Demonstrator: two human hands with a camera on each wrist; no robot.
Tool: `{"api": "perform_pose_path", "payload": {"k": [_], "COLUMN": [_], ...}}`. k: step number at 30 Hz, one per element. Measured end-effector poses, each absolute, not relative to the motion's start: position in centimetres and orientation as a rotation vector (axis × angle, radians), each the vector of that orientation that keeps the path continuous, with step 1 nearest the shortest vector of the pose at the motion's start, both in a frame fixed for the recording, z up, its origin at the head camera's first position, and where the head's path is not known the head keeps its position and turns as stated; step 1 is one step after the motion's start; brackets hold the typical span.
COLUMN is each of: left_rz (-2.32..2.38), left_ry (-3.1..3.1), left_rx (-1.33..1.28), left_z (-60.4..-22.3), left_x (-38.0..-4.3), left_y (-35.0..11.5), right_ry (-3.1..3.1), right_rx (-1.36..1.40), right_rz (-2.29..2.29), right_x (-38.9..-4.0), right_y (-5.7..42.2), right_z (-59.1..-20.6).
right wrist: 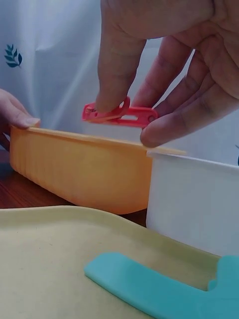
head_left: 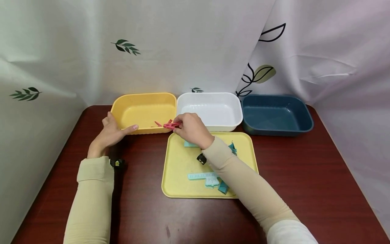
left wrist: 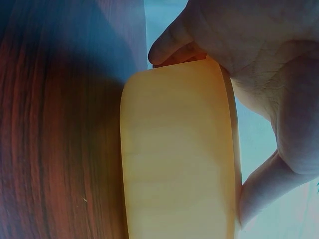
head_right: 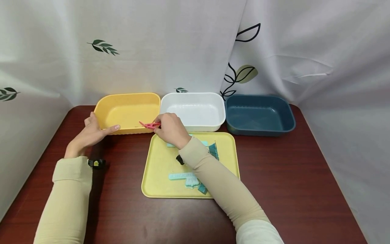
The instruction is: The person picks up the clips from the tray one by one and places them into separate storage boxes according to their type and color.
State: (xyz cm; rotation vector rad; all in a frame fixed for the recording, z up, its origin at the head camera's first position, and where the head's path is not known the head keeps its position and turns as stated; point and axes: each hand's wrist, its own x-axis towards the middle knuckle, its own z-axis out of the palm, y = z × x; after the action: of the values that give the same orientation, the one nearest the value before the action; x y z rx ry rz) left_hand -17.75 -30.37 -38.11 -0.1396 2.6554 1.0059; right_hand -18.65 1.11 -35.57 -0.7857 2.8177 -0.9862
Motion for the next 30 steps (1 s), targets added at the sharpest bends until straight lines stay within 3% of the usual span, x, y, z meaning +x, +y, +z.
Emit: {"api": "perform_pose_path", "payload": {"k": [30], "left_rz": [1.007], "left_ry": [2.649], "left_rx": [-0.148], "left_z": [-38.0], "left_x": [-17.6], "left_y": [-30.3], "right_ry": [2.863], "right_rx": [-0.721], "right_rz": [-0.924], "right_x": [-21.2], "right_y": [-2.5], "right_z": [-35.7]}}
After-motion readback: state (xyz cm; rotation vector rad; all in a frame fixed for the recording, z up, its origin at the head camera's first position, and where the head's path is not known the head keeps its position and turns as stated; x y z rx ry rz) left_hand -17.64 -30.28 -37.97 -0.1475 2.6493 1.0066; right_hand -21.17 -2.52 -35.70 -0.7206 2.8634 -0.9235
